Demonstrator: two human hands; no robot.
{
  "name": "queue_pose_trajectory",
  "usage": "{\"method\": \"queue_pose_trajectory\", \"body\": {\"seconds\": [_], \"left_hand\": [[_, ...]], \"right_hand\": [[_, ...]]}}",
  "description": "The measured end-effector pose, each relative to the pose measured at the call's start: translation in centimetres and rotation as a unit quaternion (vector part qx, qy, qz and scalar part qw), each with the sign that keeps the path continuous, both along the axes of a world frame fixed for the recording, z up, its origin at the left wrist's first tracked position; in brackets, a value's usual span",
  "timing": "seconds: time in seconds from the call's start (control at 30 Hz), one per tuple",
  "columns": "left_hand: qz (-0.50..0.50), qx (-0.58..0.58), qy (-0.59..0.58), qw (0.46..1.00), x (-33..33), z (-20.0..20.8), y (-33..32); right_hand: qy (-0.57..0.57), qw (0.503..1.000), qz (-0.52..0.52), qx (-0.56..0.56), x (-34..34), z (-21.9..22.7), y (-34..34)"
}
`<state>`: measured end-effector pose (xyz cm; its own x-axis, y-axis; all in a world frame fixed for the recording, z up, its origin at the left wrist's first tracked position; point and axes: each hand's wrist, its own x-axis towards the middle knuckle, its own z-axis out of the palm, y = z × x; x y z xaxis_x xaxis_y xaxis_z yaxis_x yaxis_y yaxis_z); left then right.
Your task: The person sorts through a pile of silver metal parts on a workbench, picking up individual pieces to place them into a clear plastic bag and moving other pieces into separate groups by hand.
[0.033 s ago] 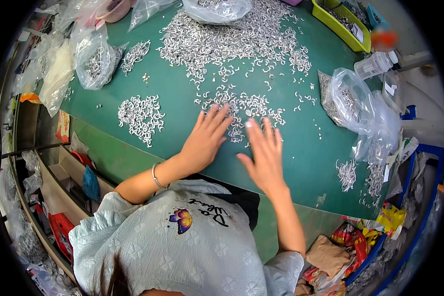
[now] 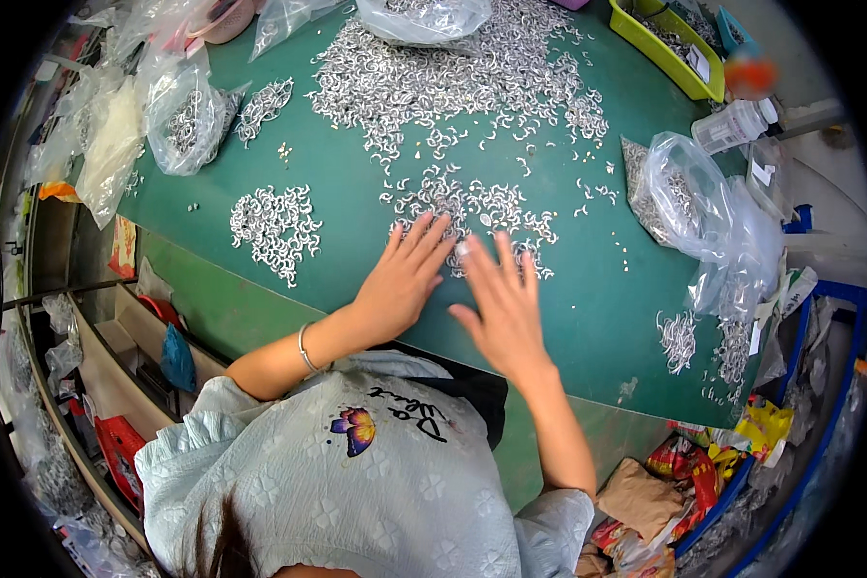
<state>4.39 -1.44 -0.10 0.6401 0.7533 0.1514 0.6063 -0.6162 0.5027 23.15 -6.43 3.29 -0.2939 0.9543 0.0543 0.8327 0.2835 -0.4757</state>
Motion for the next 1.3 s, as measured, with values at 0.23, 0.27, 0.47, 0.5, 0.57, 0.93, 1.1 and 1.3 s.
{"method": "queue_pose_trajectory", "body": {"seconds": [0.23,0.27,0.47,0.5,0.57,0.93,1.1,1.3], "left_hand": [[0.013,-0.017,0.017,1.000,-2.6,2.6,-1.5],[0.022,-0.003,0.020,1.000,-2.4,1.8,-1.6],[-0.035,-0.023,0.069,0.997,-2.4,1.2,-2.7],[-0.026,-0.022,0.080,0.996,-2.5,1.4,-2.6],[-0.050,-0.020,0.062,0.997,-1.9,1.0,-2.5],[-0.058,-0.032,0.095,0.993,-3.2,1.2,-3.5],[-0.054,-0.015,0.120,0.991,-3.4,1.5,-3.1],[-0.005,-0.065,0.030,0.997,-4.3,2.0,-2.7]], "right_hand": [[-0.070,0.992,-0.106,0.004,1.4,-1.1,-2.1],[-0.059,0.992,-0.106,0.023,0.6,-1.0,-1.9],[-0.053,0.996,-0.070,-0.003,0.6,-1.1,-2.3],[-0.043,0.994,-0.096,0.008,1.0,-1.2,-2.4],[-0.006,0.996,-0.086,0.021,0.6,-0.9,-1.0],[-0.104,0.991,-0.067,-0.050,1.0,-0.7,-3.5],[-0.053,0.993,-0.099,-0.018,1.0,-0.4,-4.7],[-0.070,0.995,-0.043,-0.059,0.2,-0.7,-4.5]]}}
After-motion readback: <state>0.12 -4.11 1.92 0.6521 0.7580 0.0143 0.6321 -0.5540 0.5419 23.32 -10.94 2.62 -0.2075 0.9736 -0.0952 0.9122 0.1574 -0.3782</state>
